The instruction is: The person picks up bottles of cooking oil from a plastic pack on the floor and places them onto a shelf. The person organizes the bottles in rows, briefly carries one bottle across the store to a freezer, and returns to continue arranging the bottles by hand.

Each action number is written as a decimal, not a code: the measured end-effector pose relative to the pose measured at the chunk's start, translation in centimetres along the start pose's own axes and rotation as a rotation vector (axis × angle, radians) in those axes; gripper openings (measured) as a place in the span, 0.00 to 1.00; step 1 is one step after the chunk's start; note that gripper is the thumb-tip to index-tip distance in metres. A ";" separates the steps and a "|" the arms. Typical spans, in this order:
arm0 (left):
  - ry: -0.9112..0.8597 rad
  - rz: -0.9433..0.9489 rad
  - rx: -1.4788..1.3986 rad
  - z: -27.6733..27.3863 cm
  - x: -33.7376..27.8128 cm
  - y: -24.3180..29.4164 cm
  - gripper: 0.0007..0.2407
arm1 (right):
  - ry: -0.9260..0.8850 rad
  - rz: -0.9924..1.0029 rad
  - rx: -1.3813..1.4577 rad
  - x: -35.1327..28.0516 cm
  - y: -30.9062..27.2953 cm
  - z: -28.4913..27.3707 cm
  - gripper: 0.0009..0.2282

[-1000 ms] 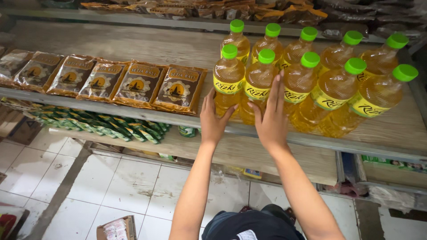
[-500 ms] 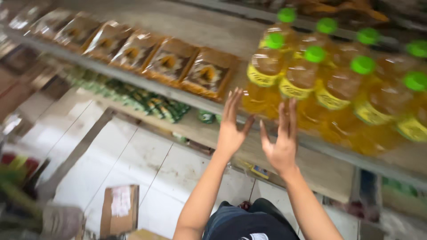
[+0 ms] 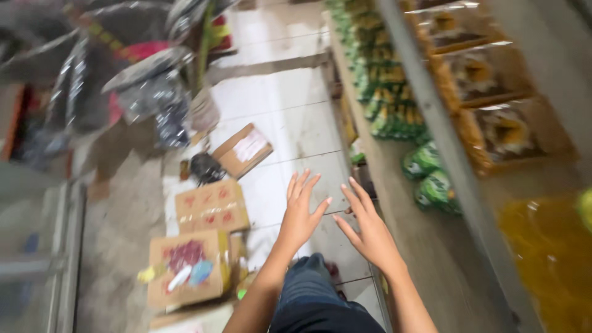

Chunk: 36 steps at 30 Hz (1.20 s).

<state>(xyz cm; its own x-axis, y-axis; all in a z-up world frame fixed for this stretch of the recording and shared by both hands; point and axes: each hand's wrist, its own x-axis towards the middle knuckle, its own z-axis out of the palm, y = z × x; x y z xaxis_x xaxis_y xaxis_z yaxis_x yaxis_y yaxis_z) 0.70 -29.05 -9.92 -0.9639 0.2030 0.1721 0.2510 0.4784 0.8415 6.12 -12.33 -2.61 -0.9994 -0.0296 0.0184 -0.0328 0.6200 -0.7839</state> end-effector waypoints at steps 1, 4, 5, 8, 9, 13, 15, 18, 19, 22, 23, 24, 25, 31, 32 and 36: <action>0.037 -0.047 0.013 -0.7 -0.9 -0.8 0.23 | -0.116 0.034 0.019 0.4 -0.4 0.6 0.30; 0.169 -0.126 0.089 -2.1 -2.9 -3.6 0.25 | -0.276 -0.140 0.021 2.3 -1.1 2.6 0.29; 0.195 -0.161 0.106 -2.3 -3.3 -4.6 0.25 | -0.323 -0.138 -0.004 3.0 -1.4 3.3 0.29; 0.245 -0.283 0.127 -2.6 -3.7 -8.1 0.26 | -0.468 -0.136 -0.036 5.4 -1.9 6.0 0.30; 0.249 -0.339 0.112 -2.6 -3.6 -9.3 0.26 | -0.527 -0.140 -0.018 6.2 -1.8 6.9 0.30; 0.312 -0.376 0.007 -3.4 -3.5 -12.1 0.24 | -0.634 -0.398 -0.025 9.9 -1.2 10.6 0.29; 0.328 -0.397 0.012 -4.8 -2.8 -12.8 0.24 | -0.648 -0.499 0.048 11.7 -1.7 12.5 0.29; 0.447 -0.448 0.054 -6.6 -3.7 -13.2 0.23 | -0.695 -0.615 0.118 13.0 -2.9 14.4 0.30; 0.499 -0.466 0.075 -7.1 -4.4 -13.4 0.23 | -0.712 -0.647 0.134 13.4 -3.3 14.7 0.30; 0.641 -0.575 0.023 -8.2 -6.3 -14.3 0.22 | -0.954 -0.327 0.121 15.0 -4.6 15.7 0.33; 0.675 -0.623 0.016 -8.0 -6.9 -14.7 0.22 | -0.962 -0.373 0.122 15.8 -4.6 16.2 0.33; 0.719 -0.684 0.008 -7.6 -8.0 -14.9 0.22 | -0.987 -0.420 0.123 16.3 -4.5 16.8 0.34; 0.762 -0.745 -0.003 -7.0 -8.8 -15.2 0.23 | -1.012 -0.467 0.127 16.8 -4.2 17.5 0.34; 0.988 -1.024 -0.026 0.1 -9.4 -13.6 0.25 | -1.207 -0.665 0.088 20.4 -3.1 21.9 0.35; 1.034 -1.070 -0.054 1.4 -9.0 -12.9 0.26 | -1.257 -0.678 0.116 20.8 -3.1 22.5 0.35; 1.217 -1.228 -0.064 6.5 -8.6 -11.1 0.29 | -1.395 -0.706 0.143 20.5 -2.7 25.0 0.37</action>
<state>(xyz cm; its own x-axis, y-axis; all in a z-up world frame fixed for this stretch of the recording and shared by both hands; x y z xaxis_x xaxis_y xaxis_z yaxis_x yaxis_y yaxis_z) 6.75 -30.51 -24.09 -0.0909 -0.9490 -0.3018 -0.5966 -0.1908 0.7795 -14.03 -34.21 -15.59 0.0185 -0.9937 -0.1106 -0.3887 0.0948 -0.9165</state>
